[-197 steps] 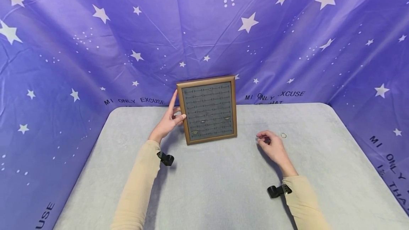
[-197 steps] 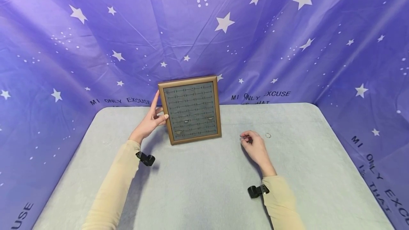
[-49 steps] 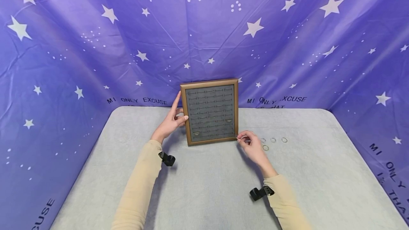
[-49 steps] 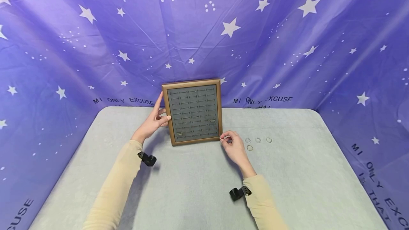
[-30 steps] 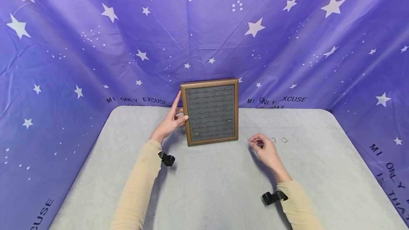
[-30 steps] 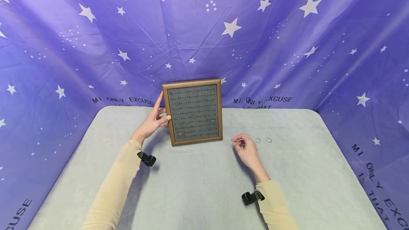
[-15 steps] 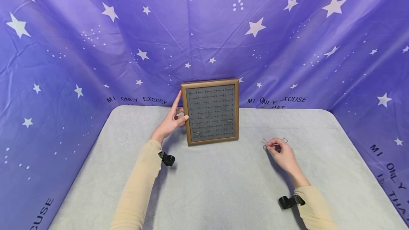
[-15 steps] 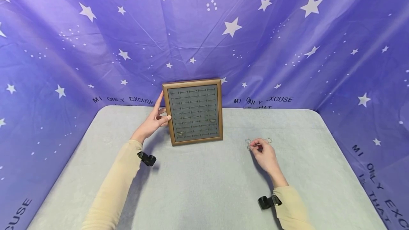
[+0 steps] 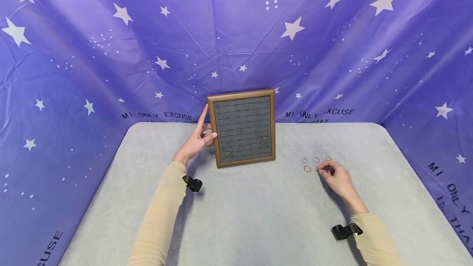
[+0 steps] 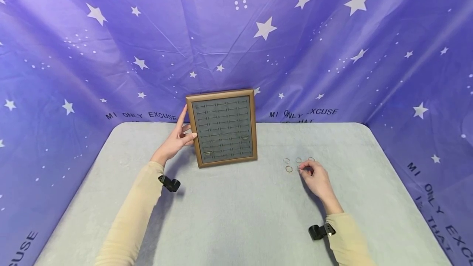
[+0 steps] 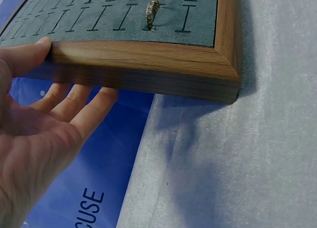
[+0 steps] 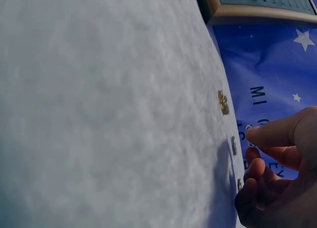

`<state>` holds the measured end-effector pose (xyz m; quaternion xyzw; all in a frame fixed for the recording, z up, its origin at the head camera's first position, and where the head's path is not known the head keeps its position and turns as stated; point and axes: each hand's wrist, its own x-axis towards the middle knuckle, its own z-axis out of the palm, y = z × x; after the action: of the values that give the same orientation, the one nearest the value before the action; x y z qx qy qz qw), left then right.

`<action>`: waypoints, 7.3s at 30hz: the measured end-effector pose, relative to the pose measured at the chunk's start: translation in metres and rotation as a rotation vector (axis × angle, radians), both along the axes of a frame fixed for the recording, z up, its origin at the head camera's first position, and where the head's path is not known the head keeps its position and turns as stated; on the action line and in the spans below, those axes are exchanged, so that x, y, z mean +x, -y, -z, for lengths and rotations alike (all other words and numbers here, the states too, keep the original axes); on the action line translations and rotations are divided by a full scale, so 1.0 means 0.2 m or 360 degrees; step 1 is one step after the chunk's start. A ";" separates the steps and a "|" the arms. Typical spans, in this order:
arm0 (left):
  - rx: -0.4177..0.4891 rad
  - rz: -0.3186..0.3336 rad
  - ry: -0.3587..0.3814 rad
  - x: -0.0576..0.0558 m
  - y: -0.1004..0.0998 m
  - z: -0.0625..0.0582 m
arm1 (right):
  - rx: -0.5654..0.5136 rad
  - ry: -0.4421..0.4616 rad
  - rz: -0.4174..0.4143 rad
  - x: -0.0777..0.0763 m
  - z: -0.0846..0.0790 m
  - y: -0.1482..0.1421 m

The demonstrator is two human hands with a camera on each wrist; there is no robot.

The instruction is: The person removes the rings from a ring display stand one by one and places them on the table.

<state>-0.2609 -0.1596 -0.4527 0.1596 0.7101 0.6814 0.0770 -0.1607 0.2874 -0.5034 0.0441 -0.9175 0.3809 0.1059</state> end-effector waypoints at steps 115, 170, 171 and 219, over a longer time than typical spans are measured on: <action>0.0010 0.0007 0.0025 0.02 -0.01 0.00 | -0.0423 -0.0214 -0.0222 -0.30 -0.17 0.76; 0.0051 0.0007 0.0078 0.01 -0.01 0.00 | -0.0217 -0.0060 -0.0042 -0.08 -0.02 0.23; 0.0050 0.0007 0.0077 0.01 0.00 0.00 | -0.0206 -0.0053 -0.0035 -0.08 -0.02 0.22; 0.0081 0.0016 0.0081 0.01 0.00 0.01 | 0.0161 0.0052 0.0090 -0.03 0.02 -0.20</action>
<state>-0.2583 -0.1590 -0.4539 0.1478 0.6896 0.7027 0.0944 -0.1674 0.3283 -0.5068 0.0174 -0.9381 0.3314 0.0993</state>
